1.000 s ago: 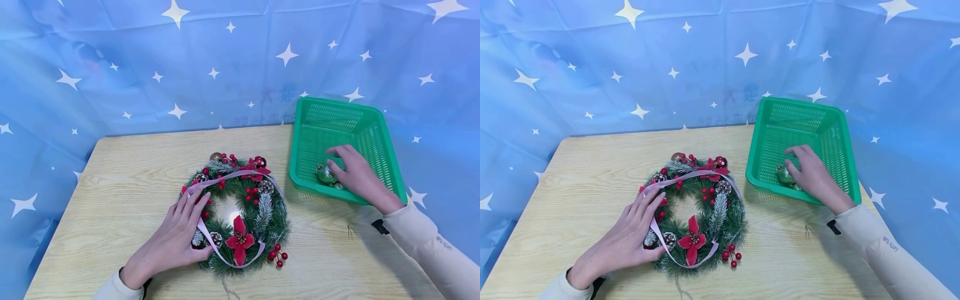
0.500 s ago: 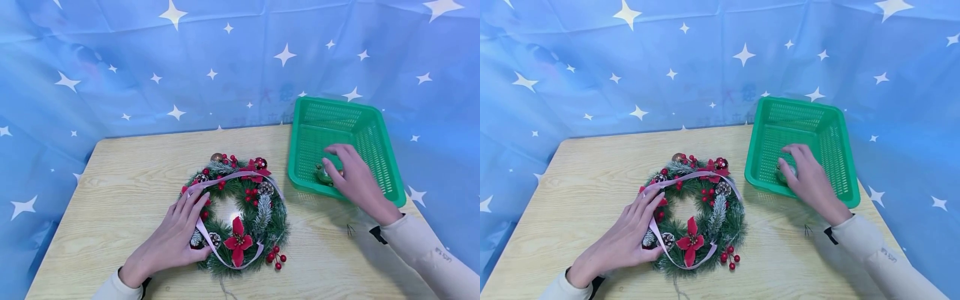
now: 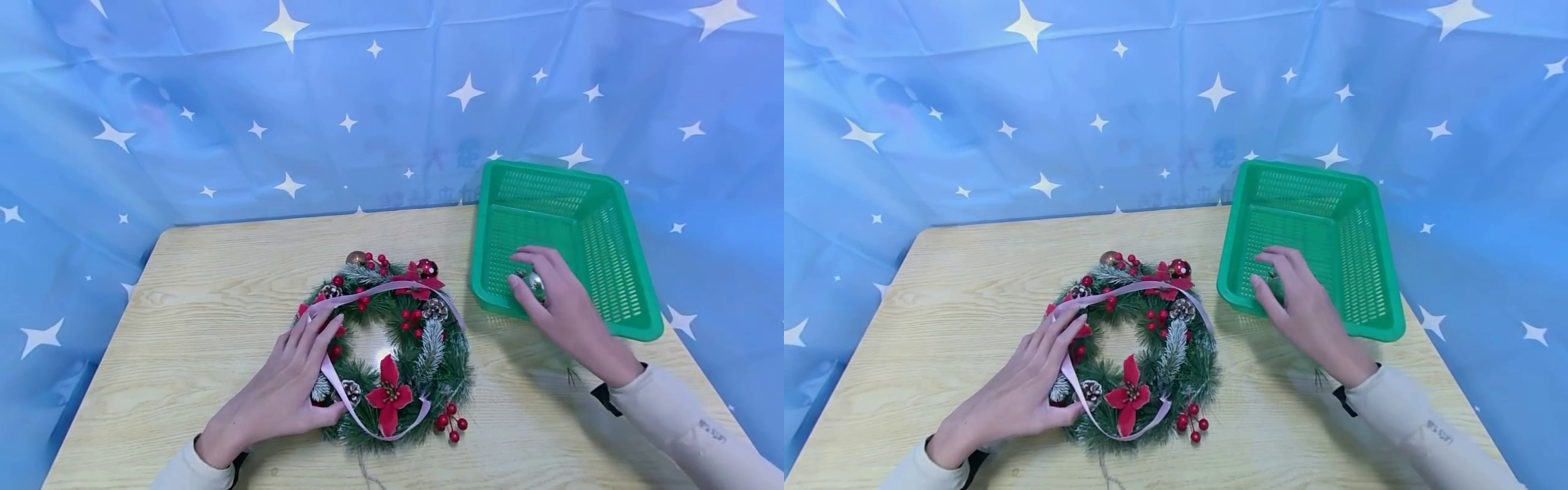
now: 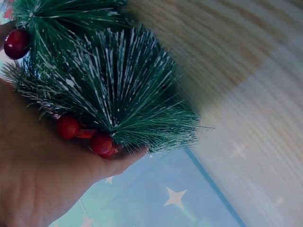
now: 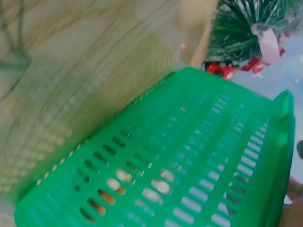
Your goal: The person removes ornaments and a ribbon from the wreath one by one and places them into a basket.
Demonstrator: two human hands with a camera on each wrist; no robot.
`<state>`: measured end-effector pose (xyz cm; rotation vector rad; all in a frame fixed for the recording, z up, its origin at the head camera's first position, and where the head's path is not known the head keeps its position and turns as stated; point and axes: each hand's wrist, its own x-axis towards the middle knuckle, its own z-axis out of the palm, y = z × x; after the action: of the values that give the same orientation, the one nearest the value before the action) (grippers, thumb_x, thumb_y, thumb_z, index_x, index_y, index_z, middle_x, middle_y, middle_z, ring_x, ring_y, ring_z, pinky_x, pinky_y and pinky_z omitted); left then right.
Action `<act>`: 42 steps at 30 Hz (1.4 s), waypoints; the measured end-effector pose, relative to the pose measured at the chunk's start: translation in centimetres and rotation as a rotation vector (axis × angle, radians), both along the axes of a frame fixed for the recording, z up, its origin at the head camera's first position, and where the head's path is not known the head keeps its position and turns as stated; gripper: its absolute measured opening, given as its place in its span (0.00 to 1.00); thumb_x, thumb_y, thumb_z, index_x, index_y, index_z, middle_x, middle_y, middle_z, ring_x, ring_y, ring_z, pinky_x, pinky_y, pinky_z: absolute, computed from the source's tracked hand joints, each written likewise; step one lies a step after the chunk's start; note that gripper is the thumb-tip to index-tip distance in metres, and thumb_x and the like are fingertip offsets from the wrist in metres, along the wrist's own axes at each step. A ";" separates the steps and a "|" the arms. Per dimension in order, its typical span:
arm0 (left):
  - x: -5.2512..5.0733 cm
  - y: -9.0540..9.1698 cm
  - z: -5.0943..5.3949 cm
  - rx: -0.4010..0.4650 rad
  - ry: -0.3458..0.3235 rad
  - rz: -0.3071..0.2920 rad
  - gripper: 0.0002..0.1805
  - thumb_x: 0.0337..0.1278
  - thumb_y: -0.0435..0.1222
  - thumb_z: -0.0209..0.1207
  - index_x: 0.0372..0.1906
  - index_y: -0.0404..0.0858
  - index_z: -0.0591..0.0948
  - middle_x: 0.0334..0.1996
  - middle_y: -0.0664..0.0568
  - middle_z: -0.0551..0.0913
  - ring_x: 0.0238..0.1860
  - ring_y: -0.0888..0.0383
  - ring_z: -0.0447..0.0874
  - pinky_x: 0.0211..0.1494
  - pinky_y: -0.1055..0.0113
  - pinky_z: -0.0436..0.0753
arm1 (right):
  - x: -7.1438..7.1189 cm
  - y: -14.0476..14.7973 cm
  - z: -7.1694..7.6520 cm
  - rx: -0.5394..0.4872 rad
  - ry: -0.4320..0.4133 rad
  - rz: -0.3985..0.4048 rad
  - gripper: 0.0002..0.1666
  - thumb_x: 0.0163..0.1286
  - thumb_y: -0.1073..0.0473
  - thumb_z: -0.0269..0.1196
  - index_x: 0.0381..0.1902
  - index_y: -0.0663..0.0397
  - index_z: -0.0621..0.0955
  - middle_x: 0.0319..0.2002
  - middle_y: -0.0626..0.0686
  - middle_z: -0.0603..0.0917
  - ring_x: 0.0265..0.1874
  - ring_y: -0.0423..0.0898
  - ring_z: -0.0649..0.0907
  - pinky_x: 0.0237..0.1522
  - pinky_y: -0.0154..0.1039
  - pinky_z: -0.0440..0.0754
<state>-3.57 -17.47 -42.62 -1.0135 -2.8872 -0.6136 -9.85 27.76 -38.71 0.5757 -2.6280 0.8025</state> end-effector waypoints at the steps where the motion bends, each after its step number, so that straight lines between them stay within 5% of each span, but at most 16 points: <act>1: 0.0 0.0 0.0 0.001 0.001 0.000 0.70 0.52 0.63 0.73 0.90 0.40 0.48 0.88 0.40 0.46 0.85 0.30 0.45 0.71 0.25 0.66 | 0.1 -0.2 -0.1 -0.002 -0.002 0.009 0.22 0.83 0.59 0.64 0.70 0.59 0.79 0.73 0.56 0.76 0.56 0.52 0.83 0.51 0.48 0.77; 6: -0.1 -0.2 0.1 0.004 0.000 -0.001 0.69 0.52 0.63 0.74 0.90 0.41 0.49 0.88 0.41 0.46 0.85 0.31 0.46 0.71 0.25 0.66 | 0.2 -1.3 -0.4 -0.013 -0.027 0.041 0.23 0.84 0.58 0.64 0.71 0.59 0.79 0.75 0.58 0.74 0.71 0.59 0.76 0.59 0.61 0.77; 10: -0.2 -0.3 0.1 0.005 -0.007 -0.006 0.69 0.52 0.63 0.73 0.90 0.41 0.49 0.89 0.41 0.45 0.86 0.32 0.45 0.72 0.26 0.65 | 0.4 -1.9 -0.5 -0.019 -0.035 0.055 0.24 0.83 0.59 0.65 0.71 0.59 0.78 0.75 0.59 0.73 0.73 0.59 0.74 0.62 0.65 0.76; 15: -0.3 -0.4 0.1 0.007 -0.003 -0.005 0.69 0.51 0.62 0.74 0.90 0.41 0.49 0.88 0.41 0.46 0.85 0.31 0.46 0.72 0.25 0.66 | 0.7 -3.0 -0.7 -0.020 0.018 0.131 0.26 0.80 0.61 0.66 0.72 0.60 0.78 0.76 0.59 0.73 0.71 0.58 0.76 0.52 0.52 0.82; 20: -0.3 -0.5 0.1 0.010 0.002 -0.006 0.69 0.51 0.62 0.74 0.90 0.42 0.48 0.88 0.41 0.46 0.85 0.31 0.46 0.71 0.25 0.66 | 1.2 -4.6 -0.9 -0.044 0.079 0.284 0.27 0.79 0.56 0.64 0.71 0.63 0.79 0.75 0.62 0.74 0.70 0.60 0.77 0.67 0.36 0.76; 22: -0.3 -0.5 0.1 0.013 0.003 -0.011 0.69 0.51 0.63 0.73 0.90 0.42 0.49 0.88 0.40 0.46 0.85 0.31 0.47 0.71 0.25 0.66 | 1.6 -5.2 -1.1 -0.053 0.057 0.333 0.27 0.80 0.54 0.63 0.71 0.61 0.79 0.75 0.61 0.73 0.72 0.60 0.75 0.76 0.39 0.66; 25: -0.4 -0.5 0.1 0.014 0.001 -0.023 0.69 0.51 0.63 0.73 0.90 0.42 0.48 0.88 0.40 0.46 0.85 0.31 0.46 0.72 0.26 0.65 | 2.2 -5.9 -1.3 -0.048 0.001 0.373 0.29 0.78 0.54 0.67 0.72 0.58 0.79 0.77 0.59 0.72 0.58 0.50 0.84 0.63 0.36 0.80; 30: -0.9 -0.7 0.2 0.012 0.012 -0.059 0.70 0.51 0.63 0.73 0.90 0.41 0.47 0.89 0.41 0.45 0.86 0.33 0.45 0.72 0.27 0.66 | 2.9 -6.8 -1.9 0.001 -0.104 0.388 0.39 0.75 0.50 0.72 0.78 0.51 0.74 0.83 0.52 0.65 0.55 0.43 0.83 0.42 0.44 0.88; 32: -1.0 -0.8 0.2 0.012 0.020 -0.072 0.71 0.50 0.63 0.74 0.90 0.40 0.48 0.89 0.41 0.45 0.86 0.34 0.46 0.72 0.28 0.67 | 3.1 -7.1 -2.1 0.025 -0.125 0.391 0.42 0.74 0.47 0.72 0.80 0.50 0.73 0.84 0.51 0.62 0.72 0.53 0.75 0.54 0.58 0.87; 37: -1.4 -1.0 0.2 0.012 0.023 -0.088 0.71 0.50 0.62 0.75 0.90 0.40 0.48 0.89 0.40 0.45 0.85 0.32 0.47 0.72 0.29 0.68 | 3.3 -7.6 -2.8 0.060 -0.157 0.387 0.45 0.73 0.41 0.73 0.81 0.48 0.72 0.85 0.54 0.60 0.82 0.59 0.63 0.67 0.77 0.69; 42: -1.4 -1.0 0.2 0.019 0.000 -0.079 0.70 0.50 0.62 0.74 0.90 0.40 0.49 0.89 0.42 0.43 0.86 0.34 0.45 0.74 0.29 0.66 | 3.3 -8.0 -3.3 0.076 -0.189 0.375 0.46 0.73 0.37 0.72 0.82 0.45 0.71 0.86 0.52 0.59 0.83 0.58 0.61 0.67 0.78 0.69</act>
<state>-4.93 -18.52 -42.41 -1.1290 -2.8479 -0.6439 -6.52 19.74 -42.02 1.0862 -2.7703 0.9032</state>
